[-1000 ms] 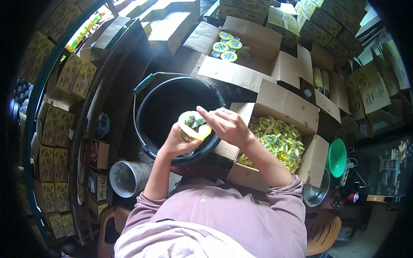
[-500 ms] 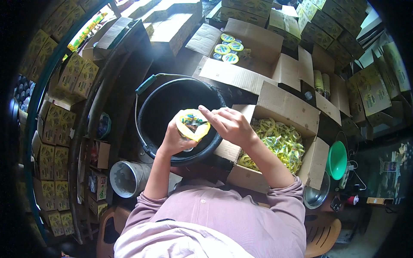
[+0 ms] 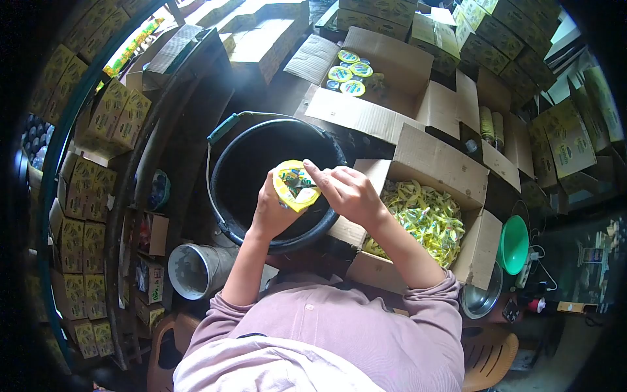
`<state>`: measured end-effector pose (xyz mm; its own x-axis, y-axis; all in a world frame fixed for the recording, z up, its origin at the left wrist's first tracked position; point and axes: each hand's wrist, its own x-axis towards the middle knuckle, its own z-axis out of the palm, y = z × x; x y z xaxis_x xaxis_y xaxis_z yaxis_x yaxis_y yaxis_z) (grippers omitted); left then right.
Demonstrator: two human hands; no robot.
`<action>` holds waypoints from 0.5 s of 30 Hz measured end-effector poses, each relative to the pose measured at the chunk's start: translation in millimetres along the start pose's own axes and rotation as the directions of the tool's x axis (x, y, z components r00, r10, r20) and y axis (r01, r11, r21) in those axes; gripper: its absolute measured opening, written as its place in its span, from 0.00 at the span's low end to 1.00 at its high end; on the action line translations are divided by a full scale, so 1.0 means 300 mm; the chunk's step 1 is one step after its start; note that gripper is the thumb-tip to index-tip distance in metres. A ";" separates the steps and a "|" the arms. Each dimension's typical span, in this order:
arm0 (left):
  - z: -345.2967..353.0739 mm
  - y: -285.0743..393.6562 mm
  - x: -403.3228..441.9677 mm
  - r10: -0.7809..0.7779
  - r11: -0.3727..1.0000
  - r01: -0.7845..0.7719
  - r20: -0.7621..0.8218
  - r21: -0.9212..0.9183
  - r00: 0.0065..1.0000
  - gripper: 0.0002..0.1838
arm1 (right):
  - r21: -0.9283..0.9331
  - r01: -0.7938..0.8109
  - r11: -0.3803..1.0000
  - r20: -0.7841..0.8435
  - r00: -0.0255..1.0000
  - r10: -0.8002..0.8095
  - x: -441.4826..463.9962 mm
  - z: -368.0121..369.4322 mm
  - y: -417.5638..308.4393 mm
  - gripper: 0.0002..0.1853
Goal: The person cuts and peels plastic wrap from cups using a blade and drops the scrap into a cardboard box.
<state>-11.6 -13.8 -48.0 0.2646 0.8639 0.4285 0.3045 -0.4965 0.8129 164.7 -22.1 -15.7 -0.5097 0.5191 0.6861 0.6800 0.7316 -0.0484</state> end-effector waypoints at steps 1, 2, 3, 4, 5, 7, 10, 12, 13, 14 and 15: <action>-0.006 0.011 0.002 0.001 1.000 0.000 0.008 -0.012 1.000 0.32 | -0.004 0.005 1.000 -0.009 1.000 -0.005 0.000 0.001 0.001 0.24; -0.010 0.018 0.005 0.005 1.000 -0.005 0.008 -0.022 1.000 0.31 | -0.002 0.013 1.000 -0.019 1.000 -0.013 0.000 0.001 0.002 0.24; -0.015 0.022 0.011 0.012 0.999 -0.012 0.008 -0.032 1.000 0.31 | 0.000 0.021 1.000 -0.029 0.999 -0.021 0.002 0.002 0.004 0.24; -0.018 0.024 0.012 0.016 0.999 -0.016 0.008 -0.042 1.000 0.30 | 0.002 0.030 1.000 -0.038 0.999 -0.030 0.002 0.003 0.004 0.24; -0.015 0.021 0.009 0.009 0.998 -0.007 0.030 -0.056 1.000 0.30 | 0.013 0.020 1.000 -0.031 0.999 -0.019 0.004 0.002 0.004 0.24; -0.010 0.017 0.004 -0.006 0.997 0.012 0.071 -0.081 0.997 0.30 | 0.035 0.000 0.999 -0.018 1.000 0.000 0.009 0.000 0.003 0.24; -0.021 0.024 0.008 0.000 0.992 0.011 0.087 -0.125 0.996 0.29 | 0.018 0.047 0.999 -0.037 0.998 -0.046 0.011 0.004 0.008 0.24; -0.024 0.018 0.010 0.002 0.984 0.021 0.126 -0.178 0.992 0.27 | 0.043 0.068 0.997 -0.028 0.997 -0.067 0.026 -0.012 0.009 0.24; -0.023 0.011 0.007 0.002 0.976 0.031 0.152 -0.214 0.988 0.27 | 0.056 0.078 0.995 -0.024 0.997 -0.077 0.032 -0.018 0.009 0.23; -0.023 0.006 0.006 0.004 0.968 0.041 0.178 -0.249 0.984 0.26 | 0.058 0.088 0.994 -0.032 0.996 -0.087 0.036 -0.020 0.010 0.23; -0.029 0.010 0.006 0.001 0.959 0.060 0.217 -0.276 0.976 0.25 | 0.058 0.099 0.993 -0.041 0.994 -0.097 0.040 -0.023 0.013 0.23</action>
<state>-18.1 -12.9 -41.5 0.4570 0.8244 0.3340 0.0558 -0.4013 0.9142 164.8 -16.2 -2.8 -0.5513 0.4274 0.7165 0.5945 0.8038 -0.0221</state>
